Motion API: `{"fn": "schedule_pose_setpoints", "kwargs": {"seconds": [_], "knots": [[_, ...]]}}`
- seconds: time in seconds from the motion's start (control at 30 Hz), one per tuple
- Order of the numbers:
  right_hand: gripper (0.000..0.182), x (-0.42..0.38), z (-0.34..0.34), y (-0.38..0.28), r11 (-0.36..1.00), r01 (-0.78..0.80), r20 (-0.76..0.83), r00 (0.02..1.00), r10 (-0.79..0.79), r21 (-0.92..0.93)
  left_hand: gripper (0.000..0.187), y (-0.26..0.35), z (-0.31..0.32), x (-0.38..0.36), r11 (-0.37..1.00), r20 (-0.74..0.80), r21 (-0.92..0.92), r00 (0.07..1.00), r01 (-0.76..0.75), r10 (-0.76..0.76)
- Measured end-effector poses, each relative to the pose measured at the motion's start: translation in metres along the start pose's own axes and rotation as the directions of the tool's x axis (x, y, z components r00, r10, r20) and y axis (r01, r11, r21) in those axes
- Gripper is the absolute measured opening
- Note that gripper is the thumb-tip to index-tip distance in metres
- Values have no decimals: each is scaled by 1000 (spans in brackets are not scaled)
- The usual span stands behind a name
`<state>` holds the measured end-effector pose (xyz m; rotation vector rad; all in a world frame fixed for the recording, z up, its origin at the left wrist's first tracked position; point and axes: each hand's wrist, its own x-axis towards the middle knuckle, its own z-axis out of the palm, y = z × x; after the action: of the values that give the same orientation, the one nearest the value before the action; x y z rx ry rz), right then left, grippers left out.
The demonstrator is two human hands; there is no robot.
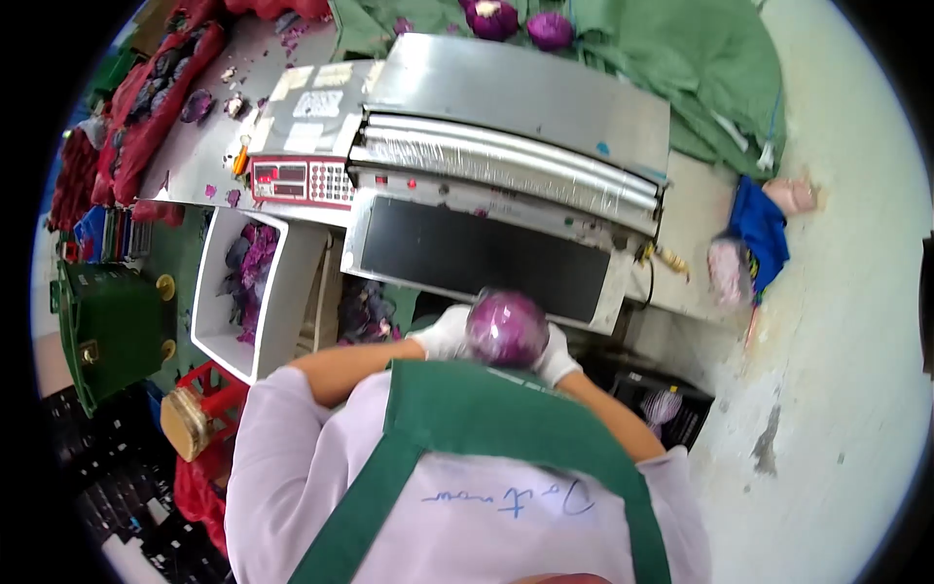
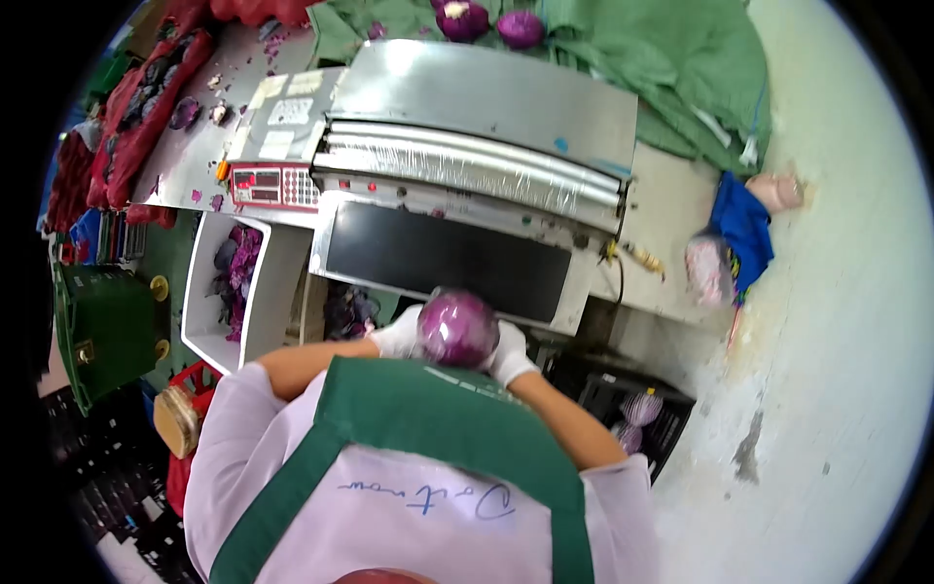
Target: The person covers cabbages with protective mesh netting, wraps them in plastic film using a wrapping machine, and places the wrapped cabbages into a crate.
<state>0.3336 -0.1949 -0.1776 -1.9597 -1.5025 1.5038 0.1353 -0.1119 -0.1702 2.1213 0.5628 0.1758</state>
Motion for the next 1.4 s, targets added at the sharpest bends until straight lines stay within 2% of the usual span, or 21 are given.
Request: {"fn": "schedule_pose_setpoints", "kwargs": {"seconds": [0.03, 0.07, 0.13, 0.27, 0.3, 0.4, 0.43, 0.47, 0.53, 0.6, 0.67, 0.73, 0.8, 0.87, 1.0, 1.07, 1.13, 1.2, 1.27, 1.3, 1.4], "knots": [[36, -13, -18, -24, 936, -2, 9, 1000, 5, -351, 22, 17, -2, 1, 598, 86, -738, 923, 312, -375], [27, -29, -32, -48, 943, 164, -195, 955, -225, -288, 19, 27, -2, 8, -283, 411, -909, 771, 306, -486], [21, -18, -30, -57, 958, 238, -391, 876, -283, -160, 16, 37, -11, 21, -186, 127, -977, 985, 104, -113], [24, -48, -64, -135, 690, 143, -429, 690, -584, -709, 17, 84, -28, 15, 567, -262, -823, 895, -13, -361], [24, -48, -62, -136, 653, 121, -439, 648, -623, -748, 23, 107, -61, 9, 741, -220, -623, 853, 251, -474], [25, -50, -46, -141, 614, 91, -431, 631, -645, -784, 34, 75, -75, -16, 509, 165, -810, 946, 291, -278], [25, -52, -39, -146, 614, 124, -428, 610, -667, -779, 53, 91, -85, -28, 396, 177, -836, 870, 379, -460], [24, -54, -32, -150, 605, 138, -429, 585, -688, -784, 73, 74, -81, -41, 5, 342, -927, 848, 376, -405], [24, -56, -16, -161, 587, 136, -418, 576, -702, -798, 80, 95, -98, -72, -181, 329, -943, 871, 280, -364], [22, -54, 2, -175, 580, 203, -390, 563, -729, -789, 87, 121, -102, -93, 81, 172, -960, 788, 270, -592], [23, -48, 28, -184, 699, 512, -528, 461, -714, -499, 79, 119, -87, -123, 39, 118, -983, 780, 180, -615], [28, -41, 69, -172, 801, 586, -486, 668, -563, -122, 69, 116, -75, -159, 263, -94, -962, 818, 72, -568], [29, -37, 109, -168, 721, 413, -137, 901, -411, 556, 66, 105, -67, -198, 455, -253, -890, 844, -12, -473], [24, -40, 137, -172, 656, 118, 218, 887, -408, 746, 66, 99, -58, -235, 685, -463, -722, 805, -100, -371], [21, -82, 185, -221, 530, -575, 778, 516, -357, 624, 59, 110, -46, -300, 942, -760, -286, 640, -178, -110], [27, -86, 217, -219, 582, -615, 847, 401, -350, 532, 55, 113, -44, -332, 963, -833, -162, 554, -215, -17], [29, -91, 247, -211, 842, 173, 725, 439, -531, 511, 43, 120, -35, -371, 933, -749, -328, 643, -150, -160], [27, -101, 273, -220, 864, -16, 793, 406, -454, 502, 23, 125, -13, -404, 916, -819, -402, 442, 12, -365], [31, -118, 296, -247, 521, -775, 902, 144, -408, 359, 13, 136, 5, -431, 821, -809, -568, 145, 59, -570], [31, -137, 301, -267, 596, -697, 917, 288, -274, 398, 13, 133, 6, -438, 747, -753, -657, 130, -98, -645], [35, -108, 334, -230, 685, -629, 928, 213, -304, 369, 32, 149, 12, -472, 730, -758, -646, 293, -223, -582]]}}
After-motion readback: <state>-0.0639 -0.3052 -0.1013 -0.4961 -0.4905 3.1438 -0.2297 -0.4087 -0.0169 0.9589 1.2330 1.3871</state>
